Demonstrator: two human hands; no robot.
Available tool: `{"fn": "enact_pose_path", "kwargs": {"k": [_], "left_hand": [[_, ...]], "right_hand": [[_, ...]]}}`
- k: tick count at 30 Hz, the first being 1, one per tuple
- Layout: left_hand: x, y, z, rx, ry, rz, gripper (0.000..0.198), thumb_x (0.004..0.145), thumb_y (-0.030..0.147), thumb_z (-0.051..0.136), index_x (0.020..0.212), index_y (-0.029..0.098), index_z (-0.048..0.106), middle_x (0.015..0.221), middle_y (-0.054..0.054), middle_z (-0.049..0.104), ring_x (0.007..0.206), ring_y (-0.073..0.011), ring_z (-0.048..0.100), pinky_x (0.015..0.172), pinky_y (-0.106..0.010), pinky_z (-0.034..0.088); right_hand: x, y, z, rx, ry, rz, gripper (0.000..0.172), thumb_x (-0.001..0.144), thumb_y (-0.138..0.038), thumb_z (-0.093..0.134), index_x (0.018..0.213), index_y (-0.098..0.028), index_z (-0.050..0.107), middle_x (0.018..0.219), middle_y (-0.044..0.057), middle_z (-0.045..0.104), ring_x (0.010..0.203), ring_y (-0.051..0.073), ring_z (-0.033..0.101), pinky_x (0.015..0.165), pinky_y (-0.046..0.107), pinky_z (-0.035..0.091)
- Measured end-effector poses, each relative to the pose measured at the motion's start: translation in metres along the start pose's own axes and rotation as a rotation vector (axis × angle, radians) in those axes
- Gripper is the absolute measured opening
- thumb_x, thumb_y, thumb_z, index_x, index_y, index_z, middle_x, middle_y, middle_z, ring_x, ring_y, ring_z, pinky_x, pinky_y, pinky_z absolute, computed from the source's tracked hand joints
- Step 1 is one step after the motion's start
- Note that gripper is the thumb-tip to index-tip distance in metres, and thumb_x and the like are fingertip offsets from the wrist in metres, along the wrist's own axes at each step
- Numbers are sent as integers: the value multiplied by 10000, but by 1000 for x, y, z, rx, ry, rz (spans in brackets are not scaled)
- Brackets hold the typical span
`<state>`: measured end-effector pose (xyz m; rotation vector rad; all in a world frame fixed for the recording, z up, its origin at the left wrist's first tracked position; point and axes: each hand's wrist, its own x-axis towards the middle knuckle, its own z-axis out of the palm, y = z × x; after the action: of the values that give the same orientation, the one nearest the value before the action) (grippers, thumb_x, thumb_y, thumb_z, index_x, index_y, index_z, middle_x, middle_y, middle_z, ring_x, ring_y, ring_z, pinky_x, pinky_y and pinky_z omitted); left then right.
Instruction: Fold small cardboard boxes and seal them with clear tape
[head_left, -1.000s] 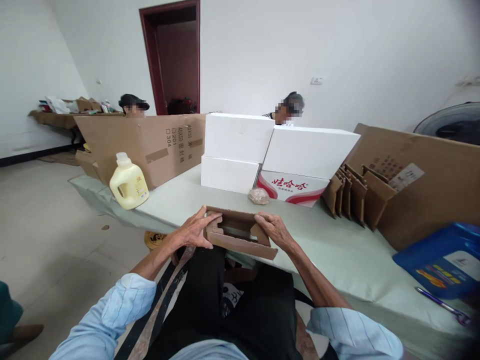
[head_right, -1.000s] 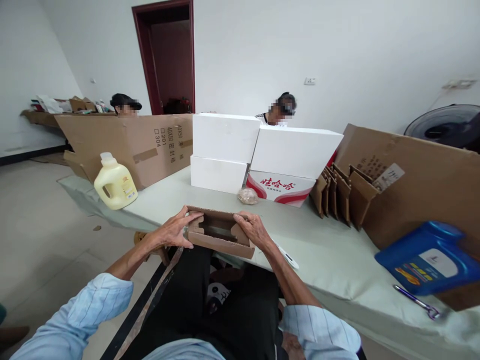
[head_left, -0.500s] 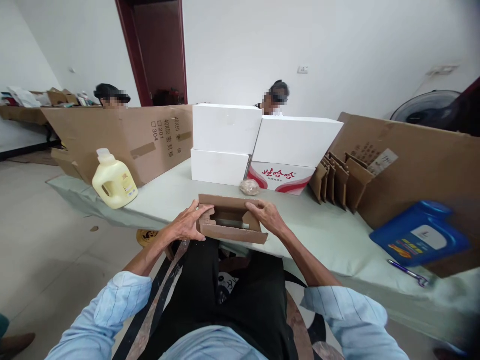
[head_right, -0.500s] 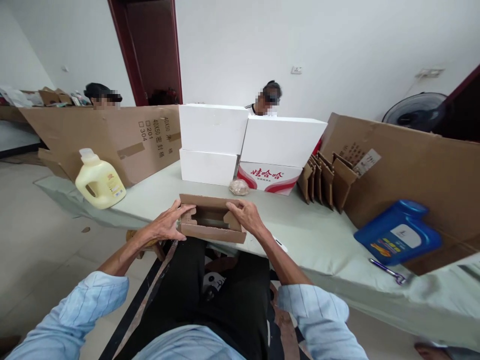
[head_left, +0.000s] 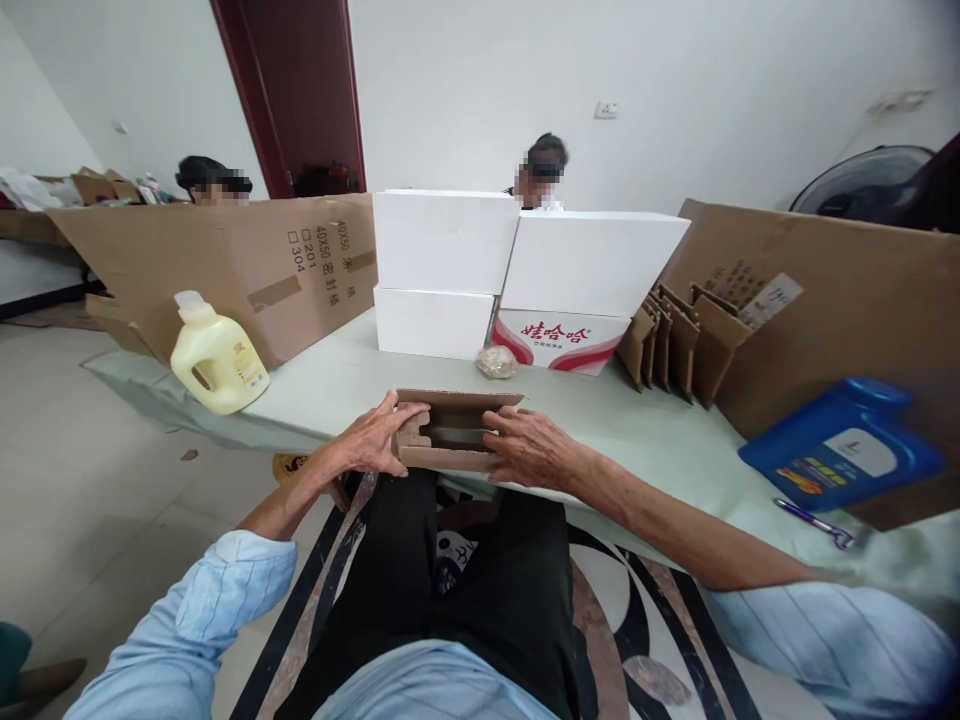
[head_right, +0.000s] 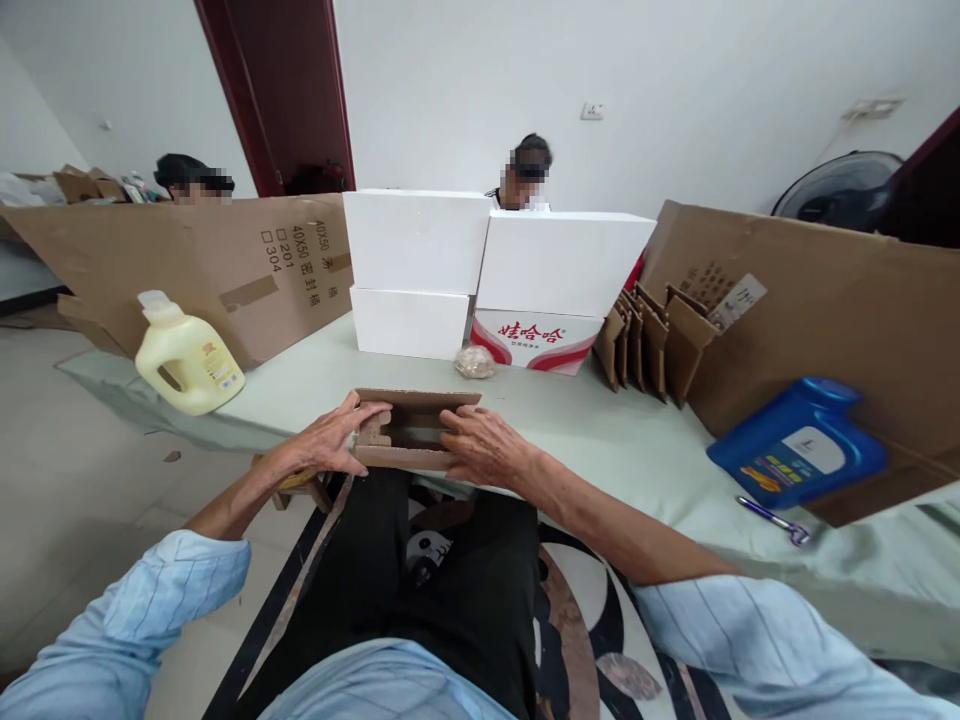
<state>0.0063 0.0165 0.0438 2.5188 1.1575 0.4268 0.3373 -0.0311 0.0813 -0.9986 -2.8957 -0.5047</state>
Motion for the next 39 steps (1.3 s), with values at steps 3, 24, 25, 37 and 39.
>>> {"fn": "enact_pose_path", "kwargs": {"k": [3, 24, 25, 37, 39], "left_hand": [[-2, -4, -2, -36, 10, 33, 1157, 571, 343, 1000, 1590, 350, 452, 1306, -92, 492, 1109, -355, 642, 920, -453, 577], [16, -24, 25, -214, 594, 73, 972, 452, 309, 1047, 1220, 265, 453, 1200, -30, 605, 1075, -263, 647, 989, -422, 530], [18, -23, 27, -222, 621, 34, 969, 444, 313, 1046, 1204, 265, 448, 1193, -28, 611, 1073, -265, 647, 1000, -427, 523], [58, -9, 25, -339, 843, -150, 871, 506, 371, 1028, 1125, 271, 423, 1082, 3, 632, 989, -230, 644, 902, -357, 512], [64, -10, 24, -360, 860, -170, 869, 518, 393, 1026, 1129, 267, 421, 1070, 1, 638, 976, -232, 649, 880, -352, 517]], "right_hand": [[-6, 11, -3, -28, 68, -68, 397, 930, -575, 786, 909, -191, 688, 1074, 124, 651, 923, 254, 585, 777, 370, 483], [-34, 6, 59, 497, 741, 429, 410, 921, -589, 772, 1131, -246, 696, 1094, 97, 630, 1015, 284, 615, 882, 437, 566], [-33, 6, 58, 495, 736, 428, 389, 932, -568, 765, 1136, -243, 699, 1096, 101, 635, 1012, 284, 616, 883, 438, 565], [-20, 27, 47, 513, 839, 624, 433, 911, -525, 780, 1225, -241, 693, 1240, 120, 652, 854, 228, 610, 835, 424, 578], [-21, 34, 56, 643, 897, 721, 537, 839, -560, 833, 1236, -233, 679, 1198, 103, 696, 878, 236, 629, 840, 422, 579]]}}
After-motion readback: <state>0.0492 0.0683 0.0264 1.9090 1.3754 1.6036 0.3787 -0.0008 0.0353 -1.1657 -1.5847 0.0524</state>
